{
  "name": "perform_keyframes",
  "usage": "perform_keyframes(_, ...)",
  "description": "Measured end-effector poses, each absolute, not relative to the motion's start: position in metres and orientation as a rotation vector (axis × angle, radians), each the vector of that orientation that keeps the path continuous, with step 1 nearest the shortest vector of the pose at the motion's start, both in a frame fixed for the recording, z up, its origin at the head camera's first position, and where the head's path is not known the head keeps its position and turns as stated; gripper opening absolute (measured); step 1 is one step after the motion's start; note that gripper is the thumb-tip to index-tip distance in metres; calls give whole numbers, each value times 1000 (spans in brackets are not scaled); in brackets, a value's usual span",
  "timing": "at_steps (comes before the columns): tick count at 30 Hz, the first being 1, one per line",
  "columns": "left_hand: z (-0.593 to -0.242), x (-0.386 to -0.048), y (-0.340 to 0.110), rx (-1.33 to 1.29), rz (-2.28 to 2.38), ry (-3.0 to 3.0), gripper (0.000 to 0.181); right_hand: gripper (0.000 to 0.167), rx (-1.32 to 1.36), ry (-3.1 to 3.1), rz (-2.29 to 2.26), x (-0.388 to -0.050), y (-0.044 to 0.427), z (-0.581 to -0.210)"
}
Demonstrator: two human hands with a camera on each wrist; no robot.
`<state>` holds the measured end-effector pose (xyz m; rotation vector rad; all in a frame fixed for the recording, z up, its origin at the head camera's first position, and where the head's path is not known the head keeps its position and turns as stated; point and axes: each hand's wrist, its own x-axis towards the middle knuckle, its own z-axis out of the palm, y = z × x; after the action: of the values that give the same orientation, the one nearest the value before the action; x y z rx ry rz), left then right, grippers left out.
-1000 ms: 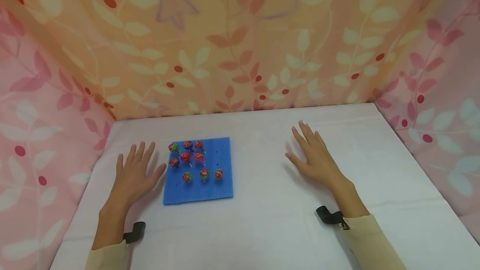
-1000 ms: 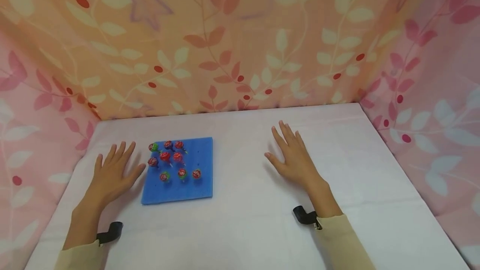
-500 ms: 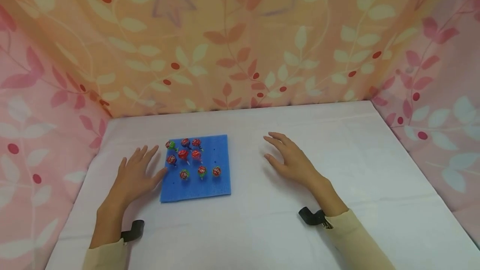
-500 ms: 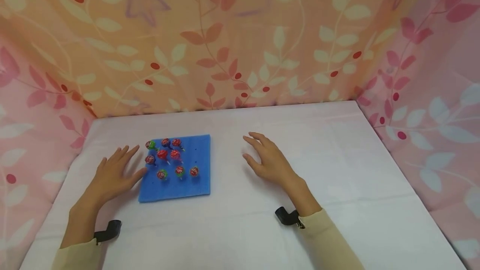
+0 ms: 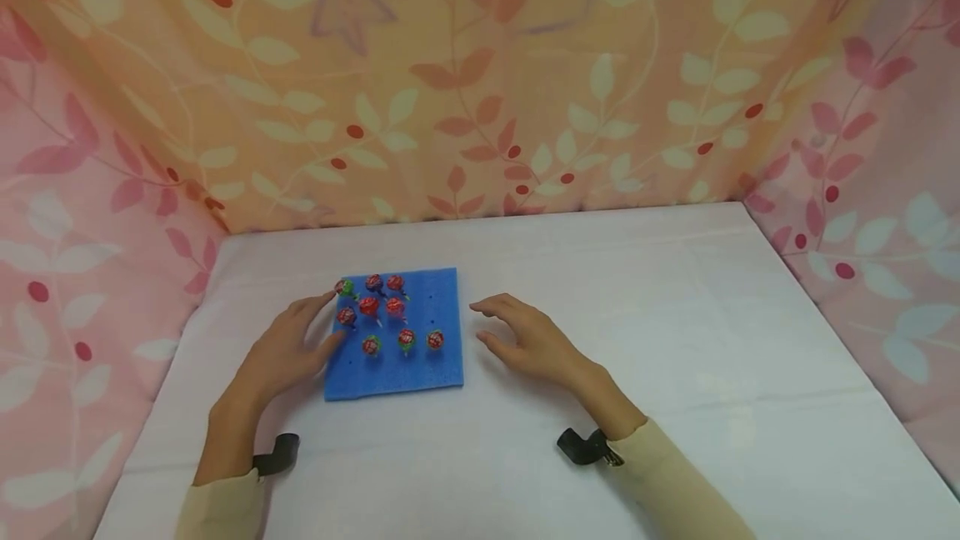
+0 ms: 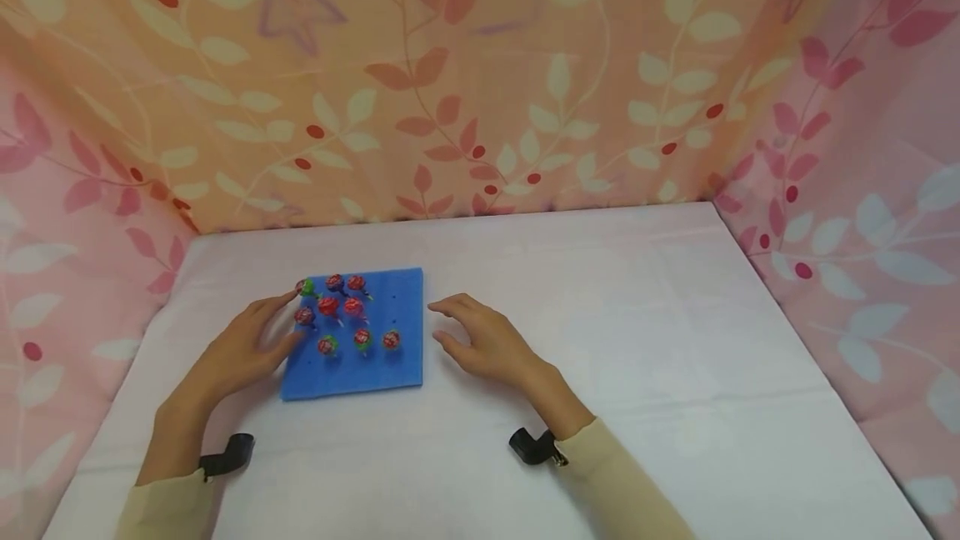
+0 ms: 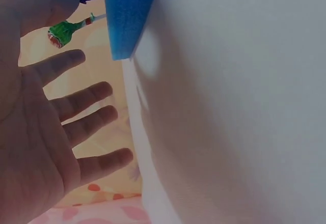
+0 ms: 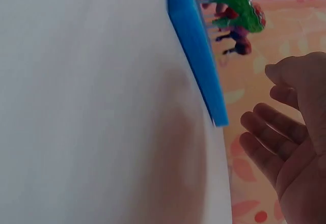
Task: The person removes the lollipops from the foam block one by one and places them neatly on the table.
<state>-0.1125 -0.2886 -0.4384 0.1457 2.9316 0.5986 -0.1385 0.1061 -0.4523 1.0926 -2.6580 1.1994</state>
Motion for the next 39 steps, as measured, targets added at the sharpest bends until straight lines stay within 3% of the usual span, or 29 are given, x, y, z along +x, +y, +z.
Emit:
perform_keyframes(16, -438, -112, -280, 175, 622, 2882, 73, 47, 1322, -2635, 1205, -137, 59, -440)
perform_keyframes(39, -432, -117, -272, 150, 556, 2865, 76, 29, 1280, -2640, 1400, -134, 40, -456)
